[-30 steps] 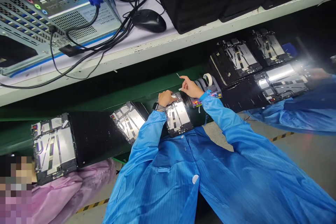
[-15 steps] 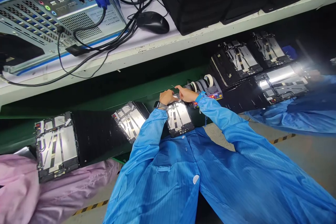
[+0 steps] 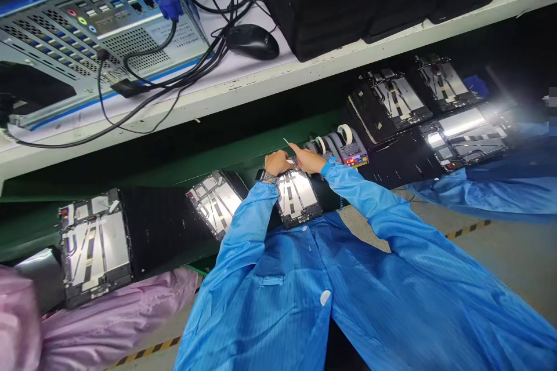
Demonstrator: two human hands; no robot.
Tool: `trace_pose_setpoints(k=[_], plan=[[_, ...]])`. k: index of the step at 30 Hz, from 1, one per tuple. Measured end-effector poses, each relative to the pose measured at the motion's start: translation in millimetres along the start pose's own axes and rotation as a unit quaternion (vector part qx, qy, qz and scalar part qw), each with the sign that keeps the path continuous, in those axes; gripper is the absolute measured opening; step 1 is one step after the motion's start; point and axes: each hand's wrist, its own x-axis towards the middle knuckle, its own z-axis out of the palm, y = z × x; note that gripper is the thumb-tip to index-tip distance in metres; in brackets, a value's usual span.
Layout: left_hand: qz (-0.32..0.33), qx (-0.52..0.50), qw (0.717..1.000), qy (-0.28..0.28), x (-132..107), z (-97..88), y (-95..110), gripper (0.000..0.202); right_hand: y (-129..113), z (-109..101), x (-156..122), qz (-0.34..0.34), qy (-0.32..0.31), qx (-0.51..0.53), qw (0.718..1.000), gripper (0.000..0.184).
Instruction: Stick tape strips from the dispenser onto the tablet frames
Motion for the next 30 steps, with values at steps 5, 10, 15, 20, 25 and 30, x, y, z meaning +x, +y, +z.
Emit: trace_pose_setpoints(k=[5,10,15,20,25,30], plan=[[0.000,-0.003,1.000,0.002,1,0.7,0,0.070,4,-4,3,0.006,0.042,-0.036,0.998,0.102],[-0.019,-0.011,1.000,0.004,-1,-0.8,2,0.067,31,-15,7,0.108,0.111,0.054,0.986,0.119],[-0.008,-0.018,1.000,0.006,-1,-2.6,1,0.065,35,6,-4,0.088,0.115,0.139,0.980,0.120],[-0.009,-0.018,1.000,0.012,1,-1.3,2,0.062,26,29,-13,0.076,0.115,0.125,0.983,0.112],[0.018,-0.043,0.999,0.013,-1,-3.1,-1,0.057,21,22,-21,0.069,0.104,0.104,0.987,0.106],[0.117,-0.240,0.946,0.184,-31,-7.4,-50,0.033,-4,25,-38,0.024,0.217,0.122,0.968,0.082]])
